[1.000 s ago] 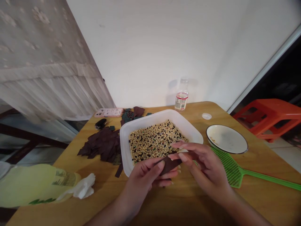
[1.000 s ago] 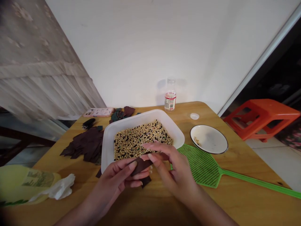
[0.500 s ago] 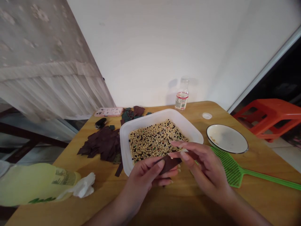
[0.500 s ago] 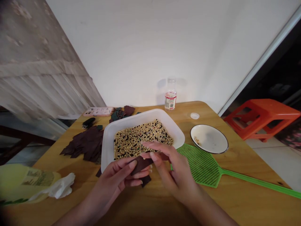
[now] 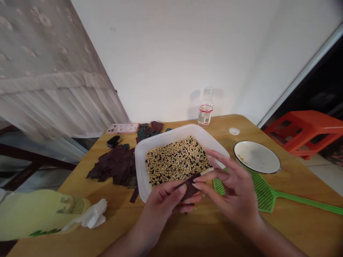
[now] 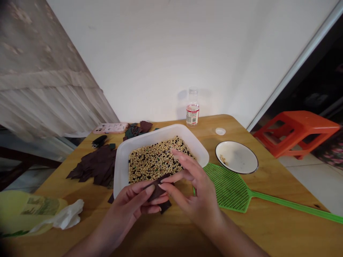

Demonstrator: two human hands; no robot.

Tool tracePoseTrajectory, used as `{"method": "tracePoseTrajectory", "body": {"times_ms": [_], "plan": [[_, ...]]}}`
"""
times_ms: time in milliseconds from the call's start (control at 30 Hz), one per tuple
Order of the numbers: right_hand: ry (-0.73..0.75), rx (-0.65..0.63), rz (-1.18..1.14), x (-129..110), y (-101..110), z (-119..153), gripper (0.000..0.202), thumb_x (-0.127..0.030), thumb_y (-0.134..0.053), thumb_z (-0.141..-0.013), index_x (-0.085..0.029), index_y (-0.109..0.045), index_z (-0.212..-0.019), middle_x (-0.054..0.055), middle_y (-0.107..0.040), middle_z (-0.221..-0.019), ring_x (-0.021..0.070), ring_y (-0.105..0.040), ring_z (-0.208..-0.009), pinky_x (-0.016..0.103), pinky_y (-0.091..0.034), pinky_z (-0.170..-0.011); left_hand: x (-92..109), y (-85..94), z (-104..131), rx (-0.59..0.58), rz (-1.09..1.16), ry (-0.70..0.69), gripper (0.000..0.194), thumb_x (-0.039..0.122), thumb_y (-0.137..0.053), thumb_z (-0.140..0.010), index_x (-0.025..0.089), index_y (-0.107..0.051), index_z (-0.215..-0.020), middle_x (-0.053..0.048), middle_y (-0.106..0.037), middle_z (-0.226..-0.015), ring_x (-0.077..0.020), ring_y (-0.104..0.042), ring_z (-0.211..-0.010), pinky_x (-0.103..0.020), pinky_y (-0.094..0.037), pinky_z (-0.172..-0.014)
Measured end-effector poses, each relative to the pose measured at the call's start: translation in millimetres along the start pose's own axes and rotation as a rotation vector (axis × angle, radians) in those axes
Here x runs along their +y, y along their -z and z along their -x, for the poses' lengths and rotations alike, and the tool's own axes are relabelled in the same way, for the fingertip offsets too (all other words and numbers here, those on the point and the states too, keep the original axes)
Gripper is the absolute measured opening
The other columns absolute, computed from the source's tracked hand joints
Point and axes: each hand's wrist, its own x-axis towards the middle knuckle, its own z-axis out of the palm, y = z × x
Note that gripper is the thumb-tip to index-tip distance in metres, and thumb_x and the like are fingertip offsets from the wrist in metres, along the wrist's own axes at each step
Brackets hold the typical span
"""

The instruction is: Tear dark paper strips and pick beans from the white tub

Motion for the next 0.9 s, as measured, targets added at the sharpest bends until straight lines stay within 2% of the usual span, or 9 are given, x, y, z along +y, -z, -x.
{"method": "tracePoseTrajectory", "body": {"times_ms": [133,300,367,533,633,800,900], "plan": [[-0.014,-0.051,0.027,0.6,-0.1,0.3,0.08,0.0,-0.068,-0.072,-0.044,-0.037,-0.131,0.003,-0.041,-0.141,0.013,-0.069,-0.075,0.051,-0.034,-0.108,0.2,1.1,0.5,-0.012,-0.027,-0.002,0.022,0.038,-0.062,-0.082,0.024,-0.072,-0.096,-0.003,-0.075,-0.089,-0.0139,-0.068,-0.089,-0.017,-0.051,-0.07],[-0.021,-0.091,0.035,1.3,-0.9,1.6,0.081,-0.002,-0.065,-0.075,-0.046,-0.032,-0.133,0.002,-0.034,-0.143,0.014,-0.069,-0.082,0.047,-0.043,-0.104,0.7,0.2,-0.5,-0.006,-0.002,-0.001,0.022,0.039,-0.066,-0.078,0.025,-0.073,-0.093,-0.002,-0.074,-0.093,-0.0145,-0.069,-0.087,-0.017,-0.051,-0.068],[0.002,-0.092,0.04,2.5,-1.3,1.7,0.08,-0.001,-0.064,-0.076,-0.044,-0.031,-0.134,0.002,-0.037,-0.142,0.0147,-0.069,-0.084,0.046,-0.044,-0.102,0.4,0.2,-0.8,0.003,0.009,0.002,0.022,0.04,-0.068,-0.076,0.025,-0.073,-0.091,-0.002,-0.074,-0.093,-0.0147,-0.069,-0.086,-0.017,-0.052,-0.068],[0.107,-0.085,0.112,6.4,-1.3,0.4,0.077,0.0,-0.063,-0.076,-0.034,-0.032,-0.138,0.005,-0.052,-0.132,0.019,-0.067,-0.096,0.052,-0.037,-0.107,0.8,1.2,0.0,0.004,0.001,0.003,0.024,0.038,-0.066,-0.079,0.023,-0.072,-0.097,-0.004,-0.074,-0.092,-0.016,-0.069,-0.088,-0.018,-0.052,-0.069],[0.118,-0.106,0.135,5.9,-0.3,0.5,0.077,-0.001,-0.062,-0.077,-0.034,-0.03,-0.139,0.005,-0.056,-0.129,0.0191,-0.067,-0.096,0.052,-0.036,-0.108,2.8,1.2,0.7,0.001,0.008,0.024,0.024,0.037,-0.068,-0.077,0.023,-0.072,-0.097,-0.005,-0.074,-0.097,-0.0175,-0.069,-0.09,-0.02,-0.052,-0.071],[0.164,-0.157,0.159,2.9,0.0,0.0,0.077,0.0,-0.06,-0.078,-0.033,-0.028,-0.14,0.001,-0.068,-0.107,0.0192,-0.061,-0.11,0.048,-0.036,-0.108,3.4,1.9,-0.5,-0.016,-0.001,0.084,0.022,0.037,-0.07,-0.075,0.023,-0.071,-0.092,-0.003,-0.075,-0.09,-0.0168,-0.07,-0.084,-0.023,-0.054,-0.072],[0.203,-0.174,0.193,1.8,0.3,-1.5,0.077,-0.001,-0.06,-0.078,-0.031,-0.026,-0.14,0.004,-0.064,-0.116,0.0194,-0.052,-0.121,0.044,-0.039,-0.106,1.3,1.7,-1.2,0.03,0.019,0.066,0.022,0.037,-0.072,-0.073,0.023,-0.071,-0.09,-0.001,-0.075,-0.085,-0.0149,-0.071,-0.079,-0.022,-0.054,-0.072]]}}
